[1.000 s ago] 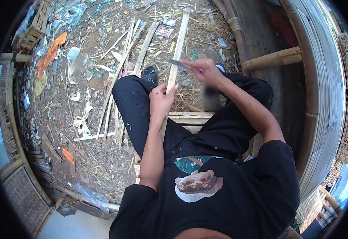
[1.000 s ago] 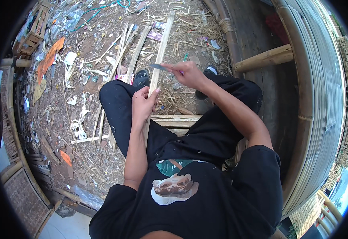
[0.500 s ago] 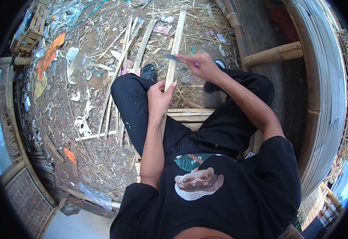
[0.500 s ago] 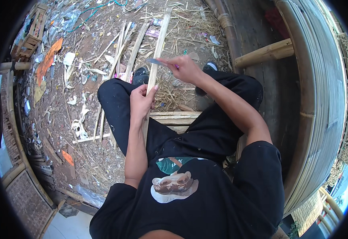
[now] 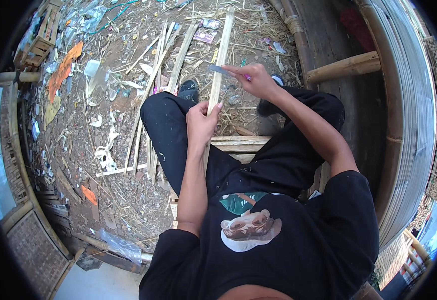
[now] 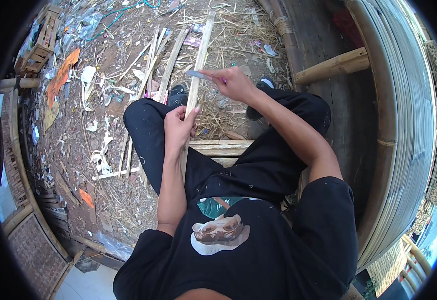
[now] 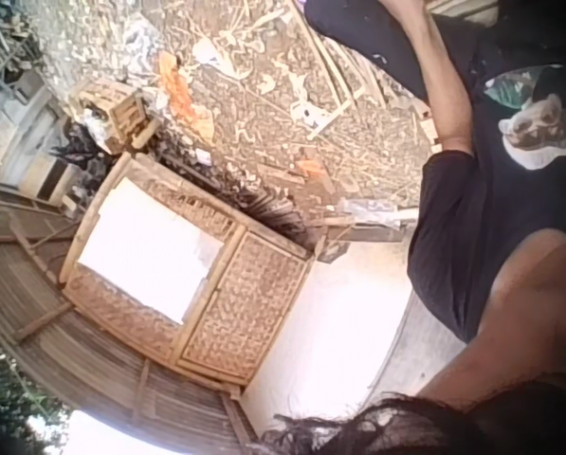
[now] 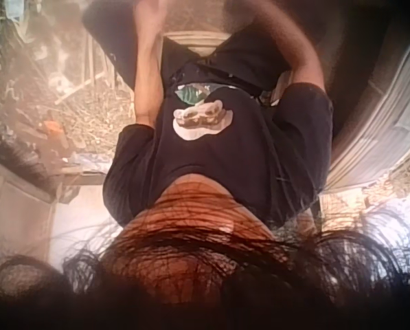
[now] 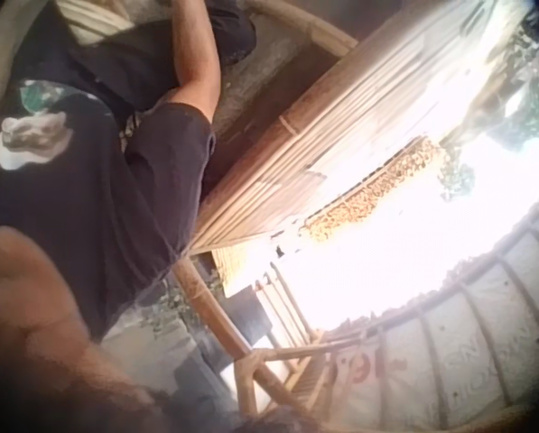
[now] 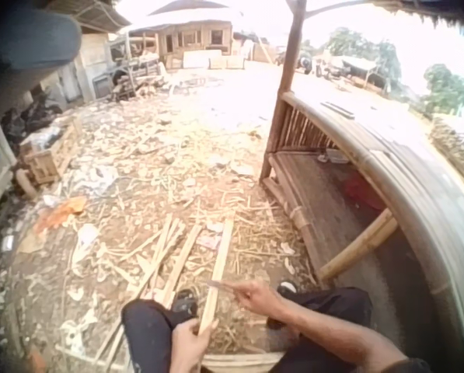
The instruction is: The person uses a knife to shave and shape a thin piece of bamboo while seated.
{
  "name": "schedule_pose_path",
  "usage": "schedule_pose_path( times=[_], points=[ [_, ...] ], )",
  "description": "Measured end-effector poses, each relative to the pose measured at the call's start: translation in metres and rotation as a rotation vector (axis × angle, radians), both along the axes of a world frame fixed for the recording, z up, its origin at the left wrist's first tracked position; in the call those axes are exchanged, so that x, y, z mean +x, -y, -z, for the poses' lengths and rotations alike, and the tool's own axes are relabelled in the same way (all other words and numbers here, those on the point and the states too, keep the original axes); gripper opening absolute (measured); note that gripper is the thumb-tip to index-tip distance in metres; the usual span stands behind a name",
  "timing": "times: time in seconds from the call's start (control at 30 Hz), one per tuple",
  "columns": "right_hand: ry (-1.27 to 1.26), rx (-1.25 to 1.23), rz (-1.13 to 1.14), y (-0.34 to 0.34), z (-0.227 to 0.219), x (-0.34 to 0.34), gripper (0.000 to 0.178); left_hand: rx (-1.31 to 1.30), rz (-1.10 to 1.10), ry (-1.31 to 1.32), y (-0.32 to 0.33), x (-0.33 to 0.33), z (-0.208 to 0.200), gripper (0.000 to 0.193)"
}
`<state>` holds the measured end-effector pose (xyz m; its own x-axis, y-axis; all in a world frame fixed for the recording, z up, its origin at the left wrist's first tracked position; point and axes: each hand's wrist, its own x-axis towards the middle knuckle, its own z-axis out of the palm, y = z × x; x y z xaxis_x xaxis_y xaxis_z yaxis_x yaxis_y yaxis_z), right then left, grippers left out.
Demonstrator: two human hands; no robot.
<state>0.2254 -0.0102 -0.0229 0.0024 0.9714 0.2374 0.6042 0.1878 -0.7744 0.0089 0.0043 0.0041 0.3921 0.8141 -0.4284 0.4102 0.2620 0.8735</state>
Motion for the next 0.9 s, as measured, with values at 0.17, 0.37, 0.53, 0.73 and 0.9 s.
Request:
schedule_pose_path(
  times=[0.17,0.37,0.53,0.73,0.9],
  points=[
    [-0.020,-0.004,-0.078,0.013,0.001,-0.007,0.045,0.020,-0.003,-0.022,0.002,0.001,0.004,0.025],
    [-0.012,0.031,-0.039,0.012,0.011,-0.007,0.043,0.028,0.019,-0.049,0.001,-0.002,0.003,0.024],
    [-0.014,-0.037,0.063,0.001,-0.006,-0.003,0.042,-0.009,0.007,-0.012,-0.002,-0.003,0.006,0.023],
    [-0.024,-0.089,-0.015,0.012,-0.004,-0.006,0.042,0.008,0.005,-0.008,0.000,-0.004,0.004,0.023],
    [-0.034,0.028,-0.043,0.012,0.010,-0.001,0.040,0.004,0.007,-0.025,0.001,0.000,0.007,0.024]
  ],
)
